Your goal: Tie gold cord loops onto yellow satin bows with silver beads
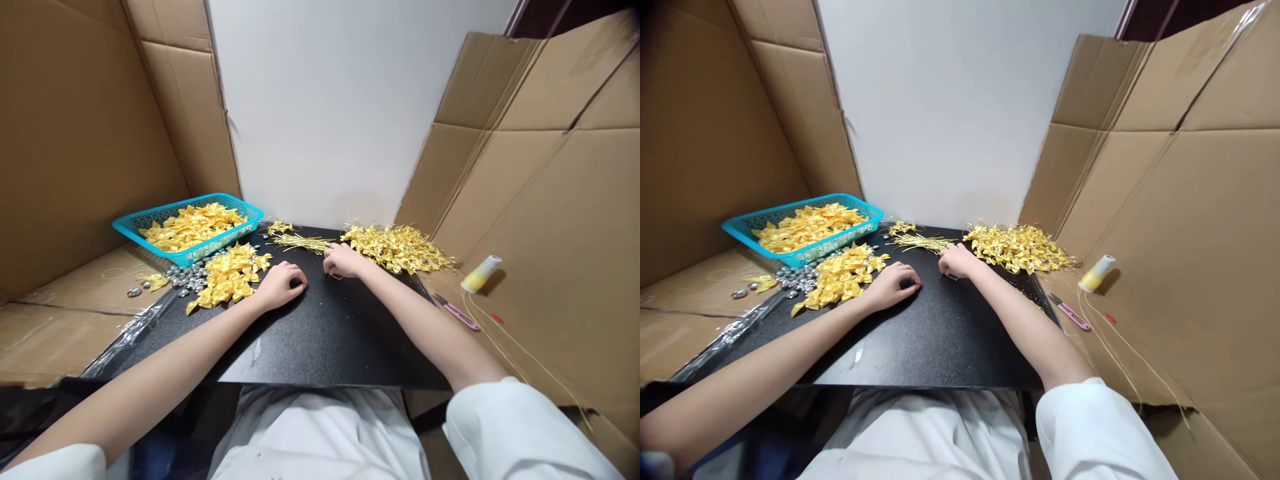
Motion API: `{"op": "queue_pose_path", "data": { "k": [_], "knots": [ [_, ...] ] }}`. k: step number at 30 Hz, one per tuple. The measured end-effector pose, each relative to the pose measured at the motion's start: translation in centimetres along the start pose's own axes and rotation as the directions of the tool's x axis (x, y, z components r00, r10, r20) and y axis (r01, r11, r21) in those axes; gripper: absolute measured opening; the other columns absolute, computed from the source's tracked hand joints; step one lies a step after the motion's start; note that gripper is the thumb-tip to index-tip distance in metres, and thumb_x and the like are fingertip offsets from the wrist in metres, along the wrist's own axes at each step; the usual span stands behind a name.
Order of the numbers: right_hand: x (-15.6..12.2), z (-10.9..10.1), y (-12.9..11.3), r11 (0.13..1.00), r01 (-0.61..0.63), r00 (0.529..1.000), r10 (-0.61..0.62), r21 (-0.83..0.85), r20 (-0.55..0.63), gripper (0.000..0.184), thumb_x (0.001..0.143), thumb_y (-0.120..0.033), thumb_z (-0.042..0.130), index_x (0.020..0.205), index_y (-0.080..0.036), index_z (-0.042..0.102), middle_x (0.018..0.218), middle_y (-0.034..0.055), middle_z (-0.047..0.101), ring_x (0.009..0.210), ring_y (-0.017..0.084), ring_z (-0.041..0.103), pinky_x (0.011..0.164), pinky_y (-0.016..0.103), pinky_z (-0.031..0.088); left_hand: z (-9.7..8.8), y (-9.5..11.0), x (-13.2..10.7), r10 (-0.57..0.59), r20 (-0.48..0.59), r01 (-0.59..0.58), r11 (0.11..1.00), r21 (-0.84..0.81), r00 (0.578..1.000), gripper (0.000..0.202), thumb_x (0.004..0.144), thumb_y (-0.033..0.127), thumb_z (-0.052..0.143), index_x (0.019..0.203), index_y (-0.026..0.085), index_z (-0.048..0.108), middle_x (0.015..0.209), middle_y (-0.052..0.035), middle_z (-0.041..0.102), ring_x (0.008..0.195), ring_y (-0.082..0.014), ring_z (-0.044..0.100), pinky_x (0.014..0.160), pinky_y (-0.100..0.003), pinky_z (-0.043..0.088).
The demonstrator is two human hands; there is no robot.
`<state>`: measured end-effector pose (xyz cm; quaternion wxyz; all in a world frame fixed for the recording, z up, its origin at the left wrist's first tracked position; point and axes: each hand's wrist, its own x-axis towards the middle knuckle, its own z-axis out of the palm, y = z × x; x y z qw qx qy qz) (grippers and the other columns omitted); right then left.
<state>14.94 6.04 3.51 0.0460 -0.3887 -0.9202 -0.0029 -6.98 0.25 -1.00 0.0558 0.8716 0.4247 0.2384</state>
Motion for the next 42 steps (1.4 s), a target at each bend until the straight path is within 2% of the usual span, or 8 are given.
{"op": "queue_pose_path", "data": {
  "k": [7,13,20,23,26,31,37,42],
  "knots": [
    [-4.0,0.8,2.2,0.992,-0.118,0.981,0.123,0.045,-0.152,0.018,0.089,-0.020,0.058,0.098,-0.022,0.074,0.100,0.0081,0.064,0.099,0.024,0.050,0.088,0.040,0.039,0.1,-0.1,0.0,0.035,-0.018,-0.035,0.999,0.014,0.999,0.016,0.083,0.028,0.057,0.084,0.019,0.070,0.093,-0.0056,0.070,0.088,-0.0220,0.057,0.084,-0.036,0.044],
    [-8.9,4.0,1.2,0.981,-0.180,0.966,0.190,0.069,-0.177,0.030,0.093,-0.030,0.054,0.120,-0.027,0.067,0.119,0.0089,0.058,0.111,0.026,0.046,0.098,0.048,0.038,0.7,1.0,-0.1,0.140,0.008,-0.140,0.986,0.087,0.990,0.032,0.089,0.038,0.054,0.114,0.023,0.066,0.127,-0.0079,0.061,0.115,-0.0273,0.051,0.097,-0.046,0.039],
    [-11.7,4.1,-0.2,0.981,-0.193,0.947,0.193,0.024,-0.256,0.023,0.091,-0.030,0.056,0.106,-0.027,0.074,0.116,0.0084,0.061,0.109,0.027,0.046,0.097,0.050,0.036,2.0,3.4,1.6,0.227,0.059,-0.232,0.966,0.114,0.972,0.039,0.088,0.040,0.055,0.123,0.025,0.063,0.141,-0.0093,0.050,0.124,-0.0303,0.043,0.103,-0.049,0.036],
    [-12.1,4.4,-0.3,0.980,-0.189,0.936,0.201,0.068,-0.290,0.021,0.090,-0.028,0.058,0.103,-0.025,0.074,0.114,0.0082,0.062,0.108,0.026,0.047,0.097,0.050,0.037,3.4,4.8,3.5,0.281,0.103,-0.290,0.953,0.083,0.954,0.042,0.089,0.044,0.054,0.127,0.029,0.060,0.144,-0.0075,0.047,0.127,-0.0304,0.040,0.105,-0.050,0.032],
    [-12.1,4.6,0.5,0.968,-0.198,0.917,0.238,0.152,-0.320,0.015,0.087,-0.026,0.062,0.097,-0.024,0.072,0.112,0.0070,0.063,0.109,0.026,0.048,0.097,0.049,0.038,4.9,5.6,4.7,0.230,0.219,-0.252,0.965,0.077,0.948,0.055,0.088,0.054,0.052,0.137,0.030,0.052,0.152,-0.0105,0.037,0.134,-0.0351,0.033,0.108,-0.055,0.028],
    [-12.4,4.2,2.6,0.926,-0.273,0.857,0.357,0.262,-0.372,0.018,0.078,-0.026,0.071,0.096,-0.023,0.068,0.114,0.0076,0.060,0.112,0.027,0.048,0.098,0.049,0.039,5.1,5.0,3.9,0.139,0.297,-0.175,0.980,0.099,0.945,0.061,0.089,0.060,0.044,0.144,0.033,0.043,0.157,-0.0106,0.027,0.142,-0.0377,0.023,0.112,-0.059,0.017],
    [-12.0,3.9,2.7,0.927,-0.255,0.913,0.324,0.274,-0.248,0.007,0.082,-0.028,0.069,0.087,-0.024,0.069,0.113,0.0057,0.059,0.111,0.026,0.047,0.098,0.050,0.037,4.6,4.7,3.3,0.166,0.266,-0.194,0.978,0.082,0.950,0.058,0.090,0.058,0.046,0.142,0.033,0.045,0.158,-0.0116,0.026,0.142,-0.0387,0.023,0.111,-0.063,0.016],
    [-10.7,3.5,2.1,0.943,-0.281,0.934,0.311,0.177,-0.175,0.008,0.086,-0.024,0.065,0.080,-0.021,0.067,0.098,0.0050,0.061,0.103,0.023,0.048,0.093,0.045,0.036,4.8,4.8,3.3,0.179,0.239,-0.198,0.978,0.060,0.954,0.056,0.089,0.057,0.048,0.140,0.033,0.047,0.156,-0.0113,0.029,0.141,-0.0382,0.025,0.111,-0.063,0.016]
  ]
}}
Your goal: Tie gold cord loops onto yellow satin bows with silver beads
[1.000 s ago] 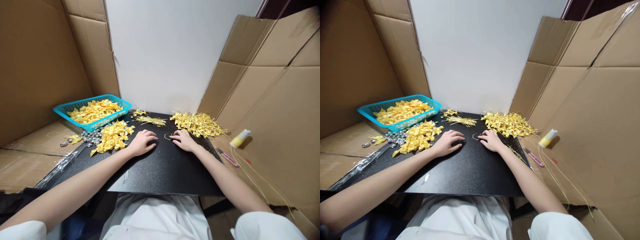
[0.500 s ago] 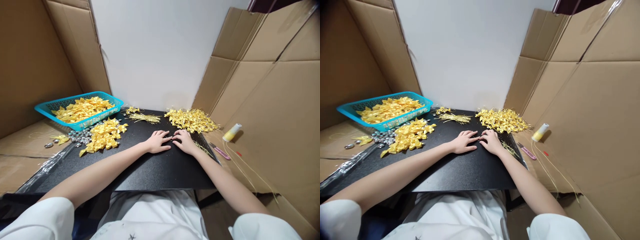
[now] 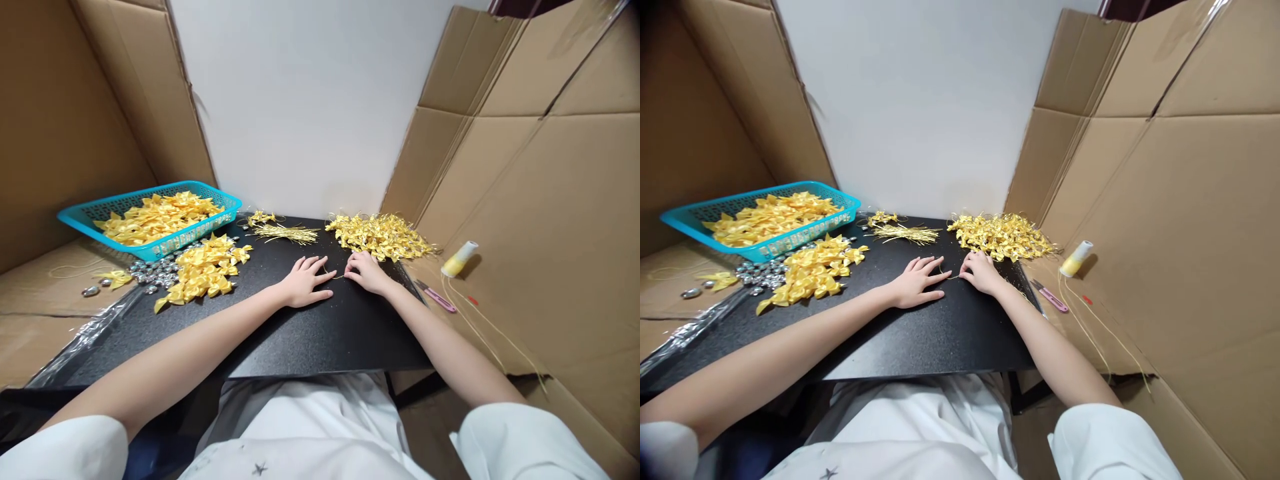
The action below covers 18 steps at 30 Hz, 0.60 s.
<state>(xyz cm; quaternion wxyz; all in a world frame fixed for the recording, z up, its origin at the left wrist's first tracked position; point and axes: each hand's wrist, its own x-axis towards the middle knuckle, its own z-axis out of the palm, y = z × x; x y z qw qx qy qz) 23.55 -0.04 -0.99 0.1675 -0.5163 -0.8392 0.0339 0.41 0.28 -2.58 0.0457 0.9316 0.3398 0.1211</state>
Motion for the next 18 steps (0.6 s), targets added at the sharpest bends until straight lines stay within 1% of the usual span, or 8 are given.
{"op": "queue_pose_path", "data": {
  "k": [2,4,6,8,11,13,15,18],
  "knots": [
    [0.2,0.1,-0.3,0.999,0.006,1.000,-0.005,-0.051,0.018,0.011,0.089,-0.022,0.061,0.080,-0.019,0.065,0.092,0.0059,0.061,0.098,0.023,0.049,0.089,0.043,0.037,-0.1,0.1,-0.1,-0.007,0.004,0.007,1.000,-0.003,1.000,0.056,0.089,0.056,0.048,0.140,0.033,0.048,0.156,-0.0110,0.030,0.141,-0.0383,0.025,0.111,-0.063,0.016],
    [0.1,0.3,-0.6,0.998,0.011,1.000,-0.010,-0.070,0.012,0.011,0.091,-0.020,0.057,0.082,-0.019,0.064,0.091,0.0070,0.061,0.096,0.023,0.049,0.087,0.041,0.036,-0.2,0.1,-0.1,-0.010,0.001,0.010,1.000,-0.006,1.000,0.055,0.089,0.056,0.049,0.139,0.032,0.049,0.155,-0.0109,0.031,0.141,-0.0386,0.025,0.111,-0.063,0.017],
    [-0.2,0.5,-0.8,0.998,0.008,1.000,-0.009,-0.069,-0.007,0.012,0.092,-0.019,0.054,0.085,-0.019,0.063,0.093,0.0076,0.061,0.096,0.023,0.049,0.087,0.040,0.036,-0.4,0.2,0.0,0.001,-0.028,-0.001,1.000,-0.015,1.000,0.054,0.089,0.054,0.051,0.137,0.030,0.052,0.154,-0.0114,0.034,0.139,-0.0381,0.027,0.111,-0.062,0.018],
    [-0.5,0.6,-1.0,0.998,0.002,1.000,-0.004,-0.068,-0.030,0.012,0.094,-0.019,0.051,0.088,-0.019,0.061,0.095,0.0077,0.061,0.097,0.023,0.049,0.087,0.039,0.036,-0.6,0.3,0.2,0.014,-0.086,-0.017,0.999,-0.029,0.996,0.049,0.089,0.050,0.053,0.131,0.026,0.058,0.150,-0.0119,0.040,0.136,-0.0360,0.032,0.111,-0.058,0.021],
    [-0.7,0.6,-1.4,0.999,0.006,0.998,-0.010,-0.054,-0.064,0.012,0.095,-0.019,0.048,0.089,-0.019,0.059,0.098,0.0070,0.061,0.099,0.022,0.049,0.088,0.038,0.036,-0.8,0.4,0.6,0.002,-0.208,-0.020,0.996,-0.083,0.978,0.037,0.089,0.041,0.057,0.120,0.023,0.065,0.137,-0.0100,0.055,0.126,-0.0301,0.043,0.105,-0.050,0.031],
    [-0.8,0.6,-1.7,0.999,0.021,0.995,-0.023,-0.025,-0.099,0.011,0.095,-0.020,0.048,0.089,-0.019,0.058,0.097,0.0064,0.061,0.099,0.022,0.049,0.089,0.037,0.036,-1.0,0.4,0.9,-0.016,-0.258,-0.019,0.991,-0.134,0.966,0.029,0.088,0.039,0.058,0.110,0.023,0.069,0.123,-0.0073,0.064,0.116,-0.0267,0.050,0.098,-0.046,0.035],
    [-0.9,0.6,-2.0,0.999,0.040,0.991,-0.039,0.007,-0.132,0.011,0.095,-0.020,0.048,0.088,-0.020,0.057,0.096,0.0060,0.060,0.098,0.022,0.049,0.089,0.037,0.036,-1.1,0.4,1.0,-0.017,-0.264,-0.032,0.984,-0.178,0.964,0.024,0.088,0.039,0.059,0.102,0.023,0.070,0.111,-0.0048,0.069,0.107,-0.0244,0.054,0.094,-0.044,0.036],
    [-1.0,0.7,-2.5,0.997,0.064,0.989,-0.059,0.030,-0.138,0.012,0.094,-0.021,0.048,0.086,-0.021,0.056,0.095,0.0056,0.060,0.096,0.021,0.050,0.088,0.036,0.036,-1.3,0.2,0.9,-0.017,-0.235,-0.037,0.974,-0.224,0.972,0.021,0.089,0.038,0.058,0.093,0.023,0.072,0.101,-0.0025,0.072,0.102,-0.0229,0.056,0.094,-0.043,0.033]
  ]
}}
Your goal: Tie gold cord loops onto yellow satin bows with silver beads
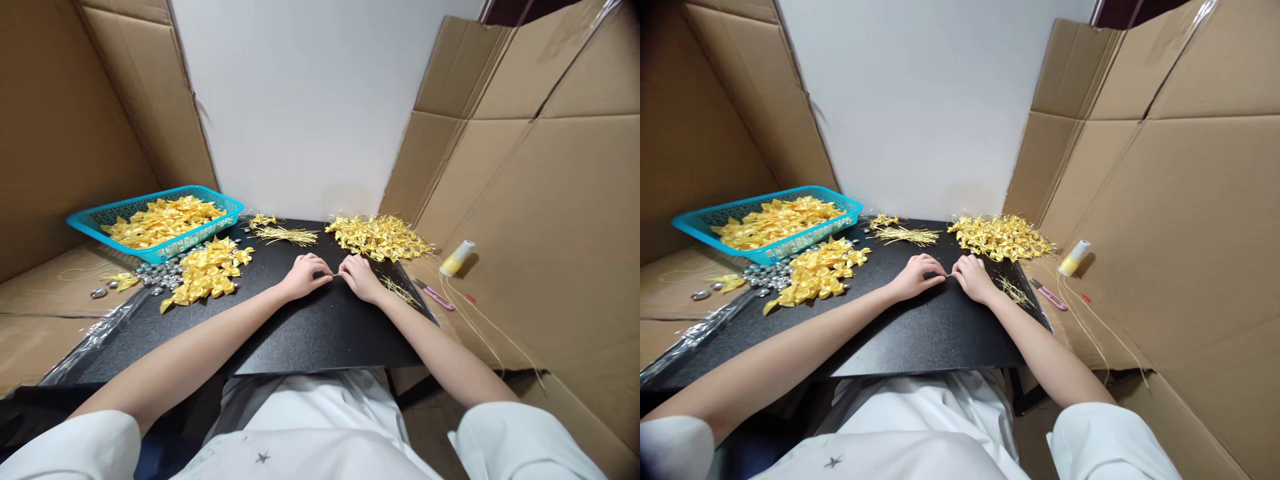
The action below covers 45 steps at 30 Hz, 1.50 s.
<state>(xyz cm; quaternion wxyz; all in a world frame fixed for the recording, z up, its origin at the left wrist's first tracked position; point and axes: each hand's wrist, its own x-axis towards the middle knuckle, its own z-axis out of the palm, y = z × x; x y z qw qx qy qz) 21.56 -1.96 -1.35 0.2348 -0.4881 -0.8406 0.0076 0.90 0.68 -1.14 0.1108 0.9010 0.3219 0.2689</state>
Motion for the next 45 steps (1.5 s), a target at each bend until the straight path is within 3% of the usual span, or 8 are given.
{"op": "queue_pose_path", "data": {
  "k": [10,16,23,29,34,36,40,45],
  "knots": [
    [0.0,0.0,-0.5,0.997,0.004,1.000,-0.005,0.074,0.010,0.012,0.094,-0.021,0.049,0.085,-0.021,0.058,0.097,0.0041,0.064,0.097,0.019,0.052,0.089,0.036,0.034,0.3,0.0,-0.1,-0.035,0.036,0.034,0.999,0.012,0.999,0.021,0.089,0.034,0.052,0.085,0.020,0.068,0.096,-0.0025,0.072,0.097,-0.0216,0.057,0.092,-0.041,0.033],
    [-0.6,-0.9,-0.4,0.999,0.023,0.995,-0.027,0.048,0.094,0.017,0.080,-0.034,0.072,0.086,-0.021,0.063,0.097,0.0032,0.065,0.098,0.021,0.052,0.087,0.038,0.031,0.3,0.0,-0.3,0.008,0.005,-0.009,0.996,0.089,1.000,0.017,0.085,0.027,0.053,0.092,0.021,0.067,0.100,-0.0035,0.070,0.099,-0.0227,0.056,0.090,-0.041,0.033],
    [-0.4,-0.6,-1.4,0.988,0.041,0.983,-0.013,-0.148,0.182,0.013,0.092,-0.024,0.056,0.083,-0.018,0.063,0.091,0.0060,0.065,0.094,0.021,0.051,0.085,0.039,0.028,0.4,-0.1,-0.3,0.049,0.007,-0.049,0.995,0.081,0.999,0.018,0.086,0.030,0.055,0.093,0.022,0.069,0.101,-0.0033,0.070,0.099,-0.0224,0.055,0.090,-0.040,0.033],
    [-0.5,-0.1,-1.0,0.999,-0.008,0.995,0.013,-0.050,0.103,0.013,0.095,-0.021,0.049,0.086,-0.020,0.058,0.095,0.0056,0.064,0.094,0.020,0.051,0.085,0.037,0.031,0.6,-0.2,-0.1,0.123,0.074,-0.125,0.992,0.029,0.990,0.016,0.086,0.034,0.060,0.092,0.023,0.071,0.103,-0.0023,0.071,0.101,-0.0219,0.056,0.091,-0.040,0.034],
    [-0.5,-0.2,-0.7,0.998,-0.016,1.000,0.015,0.054,0.008,0.012,0.094,-0.022,0.050,0.086,-0.020,0.058,0.094,0.0045,0.063,0.094,0.020,0.052,0.086,0.036,0.034,0.7,-0.5,0.3,0.099,0.011,-0.099,0.993,-0.059,0.995,0.022,0.089,0.035,0.060,0.082,0.020,0.074,0.089,-0.0040,0.074,0.089,-0.0200,0.061,0.086,-0.036,0.041],
    [-0.6,-0.2,-0.5,0.996,-0.003,0.999,0.008,0.095,-0.043,0.005,0.090,-0.025,0.057,0.092,-0.021,0.059,0.097,0.0037,0.063,0.096,0.020,0.053,0.087,0.036,0.035,0.7,-0.7,0.3,0.086,-0.023,-0.088,0.989,-0.115,0.996,0.023,0.088,0.036,0.060,0.082,0.020,0.075,0.084,-0.0045,0.074,0.083,-0.0189,0.062,0.083,-0.034,0.044],
    [-0.7,-0.2,-0.4,0.994,0.046,0.994,-0.035,0.103,-0.107,0.025,0.078,-0.029,0.072,0.101,-0.022,0.063,0.100,0.0038,0.065,0.098,0.021,0.055,0.090,0.038,0.034,0.8,-1.0,0.3,0.061,-0.051,-0.068,0.985,-0.158,0.997,0.025,0.088,0.039,0.061,0.081,0.021,0.076,0.082,-0.0045,0.075,0.080,-0.0188,0.063,0.080,-0.033,0.047],
    [-0.6,0.1,-0.5,0.996,0.053,0.989,-0.041,0.079,-0.143,0.007,0.087,-0.026,0.063,0.083,-0.022,0.068,0.089,0.0026,0.068,0.092,0.020,0.056,0.089,0.038,0.030,0.9,-1.0,0.2,0.073,-0.054,-0.080,0.985,-0.153,0.996,0.023,0.087,0.038,0.062,0.081,0.020,0.076,0.081,-0.0044,0.075,0.080,-0.0191,0.061,0.080,-0.033,0.046]
  ]
}}
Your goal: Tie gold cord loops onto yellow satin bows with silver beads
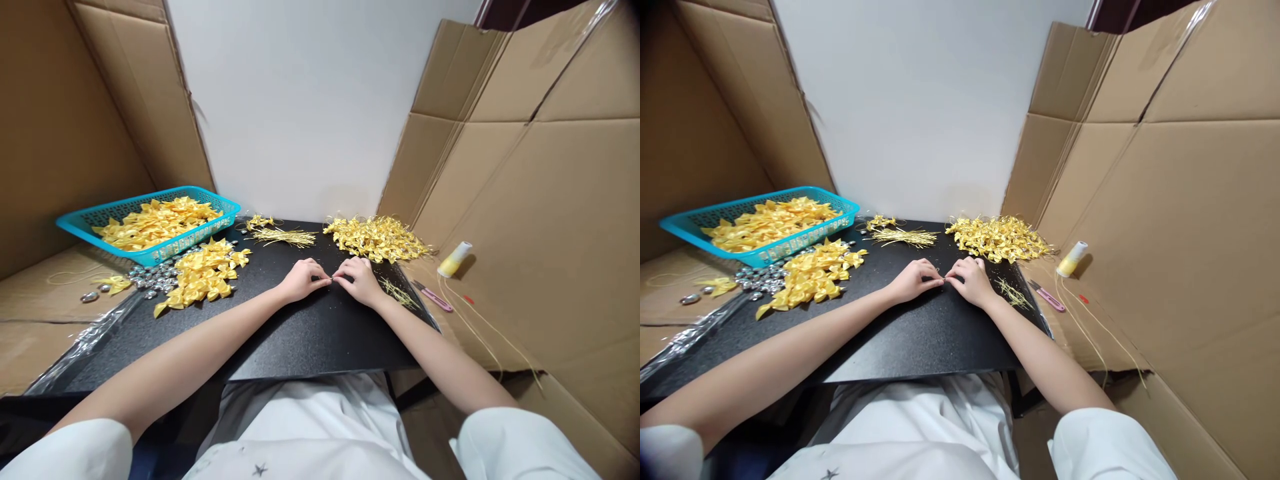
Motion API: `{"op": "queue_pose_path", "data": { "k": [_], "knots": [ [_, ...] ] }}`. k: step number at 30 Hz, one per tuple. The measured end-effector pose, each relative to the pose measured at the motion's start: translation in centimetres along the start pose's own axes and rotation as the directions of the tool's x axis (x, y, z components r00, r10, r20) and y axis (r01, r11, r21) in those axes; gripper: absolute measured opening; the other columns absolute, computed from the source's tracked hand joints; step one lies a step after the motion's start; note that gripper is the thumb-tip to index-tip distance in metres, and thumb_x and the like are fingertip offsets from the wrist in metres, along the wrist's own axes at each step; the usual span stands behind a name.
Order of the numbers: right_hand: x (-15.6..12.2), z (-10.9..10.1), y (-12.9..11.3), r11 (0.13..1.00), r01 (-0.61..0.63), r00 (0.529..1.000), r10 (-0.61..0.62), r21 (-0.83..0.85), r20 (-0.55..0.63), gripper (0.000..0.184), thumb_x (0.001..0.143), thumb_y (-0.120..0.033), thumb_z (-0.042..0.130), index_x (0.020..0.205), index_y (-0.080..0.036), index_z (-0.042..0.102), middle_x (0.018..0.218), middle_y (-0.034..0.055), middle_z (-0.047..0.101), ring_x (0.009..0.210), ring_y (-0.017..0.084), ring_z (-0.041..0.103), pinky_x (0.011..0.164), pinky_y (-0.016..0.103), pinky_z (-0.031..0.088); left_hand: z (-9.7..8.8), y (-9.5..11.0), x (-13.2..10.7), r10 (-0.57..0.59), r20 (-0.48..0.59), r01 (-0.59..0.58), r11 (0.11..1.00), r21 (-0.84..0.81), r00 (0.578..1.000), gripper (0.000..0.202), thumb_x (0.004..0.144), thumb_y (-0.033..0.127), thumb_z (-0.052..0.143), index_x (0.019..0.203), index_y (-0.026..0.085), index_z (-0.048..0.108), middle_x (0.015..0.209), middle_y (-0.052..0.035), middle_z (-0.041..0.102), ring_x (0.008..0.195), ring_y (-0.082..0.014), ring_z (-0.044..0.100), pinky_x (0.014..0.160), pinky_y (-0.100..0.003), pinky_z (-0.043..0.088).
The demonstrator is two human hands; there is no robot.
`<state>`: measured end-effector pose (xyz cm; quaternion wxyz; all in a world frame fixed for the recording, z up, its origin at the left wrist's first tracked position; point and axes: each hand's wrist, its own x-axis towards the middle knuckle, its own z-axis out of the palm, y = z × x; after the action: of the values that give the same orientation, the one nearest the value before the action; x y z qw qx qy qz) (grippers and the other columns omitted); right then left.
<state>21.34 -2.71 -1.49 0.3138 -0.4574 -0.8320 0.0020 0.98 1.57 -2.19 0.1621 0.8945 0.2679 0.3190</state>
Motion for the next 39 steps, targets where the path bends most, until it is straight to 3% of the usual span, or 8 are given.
{"op": "queue_pose_path", "data": {
  "k": [6,11,14,18,26,30,34,39],
  "knots": [
    [0.0,0.4,0.3,1.000,-0.012,0.997,0.011,-0.010,-0.078,0.010,0.085,-0.021,0.064,0.075,-0.020,0.066,0.082,0.0010,0.067,0.085,0.018,0.056,0.085,0.036,0.030,-0.2,0.5,0.0,-0.125,-0.018,0.121,0.982,-0.147,0.992,0.028,0.083,0.042,0.062,0.074,0.018,0.074,0.077,-0.0041,0.073,0.080,-0.0187,0.060,0.079,-0.031,0.045],
    [0.0,0.8,-0.1,0.997,0.037,0.997,-0.042,-0.073,-0.060,0.010,0.082,-0.017,0.063,0.072,-0.020,0.065,0.080,0.0006,0.067,0.082,0.018,0.054,0.082,0.036,0.029,0.2,0.3,0.1,-0.335,0.005,0.296,0.825,-0.481,0.942,0.039,0.080,0.051,0.060,0.085,0.015,0.076,0.080,-0.0046,0.073,0.073,-0.0170,0.062,0.071,-0.028,0.047],
    [0.0,0.8,-0.7,0.988,0.115,0.991,-0.121,-0.101,-0.051,0.011,0.084,-0.018,0.061,0.074,-0.021,0.064,0.081,0.0009,0.067,0.082,0.018,0.054,0.083,0.037,0.028,0.6,0.0,0.2,-0.364,0.011,0.308,0.770,-0.558,0.931,0.038,0.075,0.048,0.066,0.089,0.015,0.077,0.087,-0.0055,0.075,0.078,-0.0186,0.064,0.075,-0.028,0.048],
    [-0.1,0.4,-1.0,0.981,0.169,0.982,-0.175,-0.092,-0.072,0.011,0.087,-0.021,0.059,0.077,-0.020,0.063,0.084,0.0018,0.067,0.081,0.017,0.054,0.084,0.037,0.029,0.7,-0.1,0.2,-0.332,0.015,0.304,0.843,-0.443,0.943,0.030,0.076,0.041,0.067,0.085,0.015,0.078,0.082,-0.0054,0.075,0.078,-0.0195,0.065,0.073,-0.028,0.048],
    [-0.1,0.2,-0.7,0.992,0.111,0.992,-0.114,-0.054,-0.057,0.012,0.091,-0.021,0.054,0.081,-0.020,0.061,0.086,0.0030,0.065,0.083,0.018,0.054,0.086,0.039,0.030,0.2,0.6,0.0,-0.151,0.021,0.152,0.965,-0.212,0.988,0.022,0.081,0.036,0.064,0.077,0.017,0.076,0.075,-0.0033,0.072,0.072,-0.0158,0.059,0.072,-0.026,0.043],
    [0.2,0.5,-0.5,0.988,0.011,0.997,0.002,0.156,-0.079,0.006,0.089,-0.024,0.058,0.084,-0.021,0.061,0.085,0.0024,0.063,0.083,0.019,0.054,0.084,0.037,0.036,0.2,0.7,0.1,-0.162,0.018,0.161,0.956,-0.246,0.987,0.026,0.081,0.039,0.064,0.075,0.016,0.074,0.073,-0.0034,0.070,0.070,-0.0149,0.057,0.069,-0.025,0.043],
    [0.4,1.0,0.4,0.891,-0.069,0.998,0.066,0.448,0.021,0.009,0.081,-0.027,0.065,0.088,-0.021,0.062,0.084,0.0015,0.062,0.081,0.017,0.055,0.076,0.032,0.043,0.2,0.6,0.1,-0.210,0.003,0.200,0.929,-0.312,0.978,0.030,0.080,0.043,0.063,0.075,0.015,0.073,0.071,-0.0028,0.067,0.068,-0.0140,0.055,0.063,-0.024,0.040],
    [0.4,1.4,1.0,0.826,-0.130,0.990,0.142,0.549,0.022,0.009,0.079,-0.028,0.067,0.080,-0.020,0.064,0.080,0.0002,0.064,0.076,0.016,0.058,0.074,0.031,0.046,0.1,0.5,0.1,-0.227,0.007,0.216,0.916,-0.338,0.974,0.029,0.080,0.042,0.062,0.079,0.015,0.074,0.075,-0.0034,0.069,0.070,-0.0144,0.056,0.062,-0.024,0.040]
  ]
}}
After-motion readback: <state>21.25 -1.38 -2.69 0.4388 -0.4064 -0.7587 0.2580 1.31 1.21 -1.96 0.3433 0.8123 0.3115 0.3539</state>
